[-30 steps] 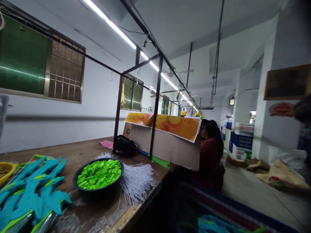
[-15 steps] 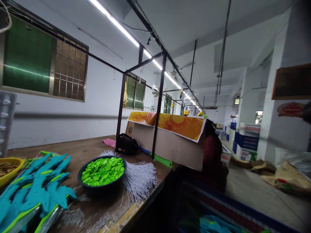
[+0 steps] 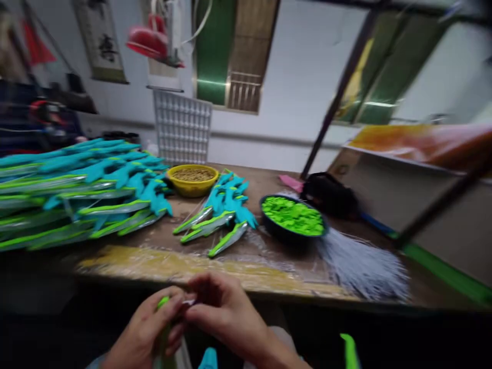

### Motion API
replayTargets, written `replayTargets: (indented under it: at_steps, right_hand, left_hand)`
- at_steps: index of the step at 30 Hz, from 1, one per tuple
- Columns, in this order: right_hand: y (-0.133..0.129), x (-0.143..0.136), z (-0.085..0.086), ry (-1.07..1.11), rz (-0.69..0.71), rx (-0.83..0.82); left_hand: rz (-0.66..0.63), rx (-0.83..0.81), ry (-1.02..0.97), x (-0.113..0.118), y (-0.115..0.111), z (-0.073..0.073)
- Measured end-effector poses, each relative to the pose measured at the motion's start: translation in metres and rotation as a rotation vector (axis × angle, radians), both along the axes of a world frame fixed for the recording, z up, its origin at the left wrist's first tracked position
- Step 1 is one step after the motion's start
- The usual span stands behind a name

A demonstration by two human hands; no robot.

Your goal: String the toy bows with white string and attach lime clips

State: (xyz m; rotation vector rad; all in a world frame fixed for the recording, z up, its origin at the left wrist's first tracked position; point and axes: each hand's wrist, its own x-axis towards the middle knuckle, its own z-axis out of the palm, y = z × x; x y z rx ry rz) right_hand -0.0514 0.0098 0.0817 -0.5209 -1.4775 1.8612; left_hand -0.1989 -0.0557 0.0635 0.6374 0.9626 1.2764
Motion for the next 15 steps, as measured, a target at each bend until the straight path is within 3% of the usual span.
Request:
replayTargets:
  at_steps: [3,6,12,15]
  right_hand:
    - [-0.003,0.006,-0.003,0.063,-0.015,-0.124]
    - [-0.006,0.014,0.001,0.011,-0.046,-0.085]
    - [-0.008,0.016,-0.001,-0.077,-0.120,0.089]
    - [-0.007,0.018,-0.001,-0.141,-0.144,0.260]
  left_hand:
    - [0.013,0.005,0.018,-0.002,-0.007,-0.001]
    - [0.022,0.020,-0.002,0.005,-0.002,0.002]
    - [0.030,0.013,-0.015,0.007,0.001,0.005]
    - [0.020,0.015,-0.011,0.006,0.001,0.005]
